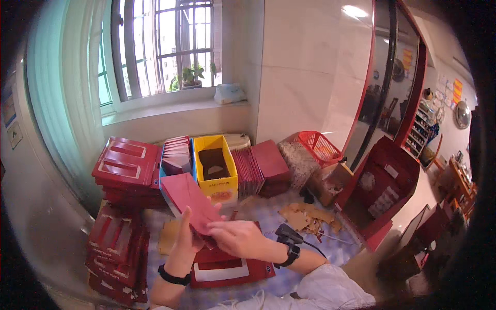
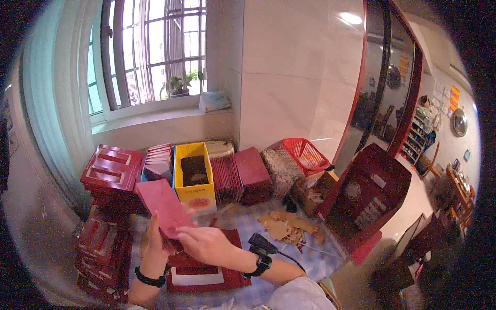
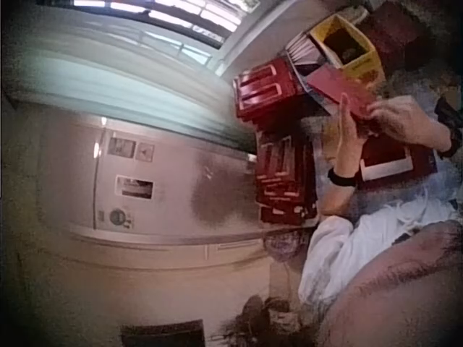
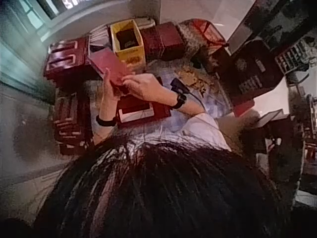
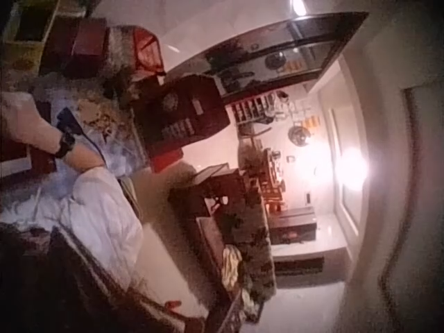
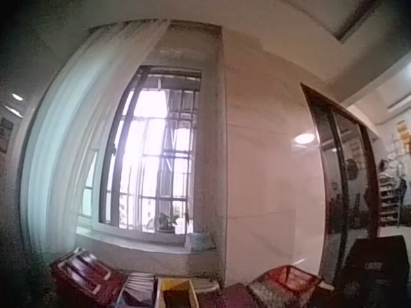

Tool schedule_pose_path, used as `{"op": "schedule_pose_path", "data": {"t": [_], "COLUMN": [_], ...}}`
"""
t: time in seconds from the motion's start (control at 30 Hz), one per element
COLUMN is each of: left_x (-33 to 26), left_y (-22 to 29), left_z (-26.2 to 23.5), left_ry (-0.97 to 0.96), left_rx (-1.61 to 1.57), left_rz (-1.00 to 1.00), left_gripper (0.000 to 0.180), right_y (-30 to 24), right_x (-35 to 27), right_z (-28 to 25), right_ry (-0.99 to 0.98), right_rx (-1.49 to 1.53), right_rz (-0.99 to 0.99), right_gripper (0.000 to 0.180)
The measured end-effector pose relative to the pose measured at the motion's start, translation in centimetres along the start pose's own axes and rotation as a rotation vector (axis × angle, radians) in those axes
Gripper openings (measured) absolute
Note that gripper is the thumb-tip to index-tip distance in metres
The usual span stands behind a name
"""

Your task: Folding and organizing greeting cards or decorative packets into boxes.

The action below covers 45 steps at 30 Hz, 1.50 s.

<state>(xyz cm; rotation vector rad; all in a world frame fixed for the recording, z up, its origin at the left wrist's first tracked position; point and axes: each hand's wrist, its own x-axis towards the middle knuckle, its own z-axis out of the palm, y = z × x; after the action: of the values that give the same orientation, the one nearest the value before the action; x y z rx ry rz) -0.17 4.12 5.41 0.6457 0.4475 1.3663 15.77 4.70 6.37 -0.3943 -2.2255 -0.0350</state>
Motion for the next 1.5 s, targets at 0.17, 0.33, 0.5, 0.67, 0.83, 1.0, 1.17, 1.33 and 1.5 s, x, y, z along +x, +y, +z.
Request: {"op": "schedule_pose_path", "data": {"t": [0.17,0.33,0.5,0.67,0.83,1.0,1.17,1.33,1.5], "left_x": [-0.3,-0.2,-0.5,-0.7,-0.5,-1.0,-0.9,-0.4,-0.4], "left_y": [1.4,1.5,1.4,1.5,1.3,1.6,1.6,1.2,1.0], "left_z": [-0.5,0.7,0.7,0.7,0.8,2.0,1.4,0.6,1.2], "left_ry": [0.107,0.127,0.141,0.146,0.133,0.146,0.157,0.131,0.164], "left_rx": [0.006,-0.044,0.016,0.017,0.033,0.061,0.072,0.06,0.128], "left_rz": [0.101,0.125,0.13,0.119,0.113,0.108,0.097,0.07,0.138], "left_gripper": [0.054,0.052,0.053,0.052,0.051,0.052,0.053,0.052,0.05], "right_y": [4.7,17.6,20.8,21.0,22.8,23.0,21.4,21.1,19.5], "right_x": [1.2,-1.6,-3.9,-3.2,-4.0,-4.2,-3.9,-4.2,-3.3], "right_z": [-1.2,-3.9,-2.7,-2.0,-2.0,-2.5,-2.9,-3.8,-4.7], "right_ry": [-0.108,-0.096,-0.444,-0.315,-0.253,-0.165,-0.244,-0.168,0.112], "right_rx": [0.185,-0.453,-0.58,-0.559,-0.593,-0.661,-0.659,-0.478,-0.423], "right_rz": [0.141,0.573,0.818,0.944,0.954,0.904,0.84,0.928,0.981], "right_gripper": [0.029,0.03,0.038,0.028,0.026,0.023,0.02,0.021,0.018]}}
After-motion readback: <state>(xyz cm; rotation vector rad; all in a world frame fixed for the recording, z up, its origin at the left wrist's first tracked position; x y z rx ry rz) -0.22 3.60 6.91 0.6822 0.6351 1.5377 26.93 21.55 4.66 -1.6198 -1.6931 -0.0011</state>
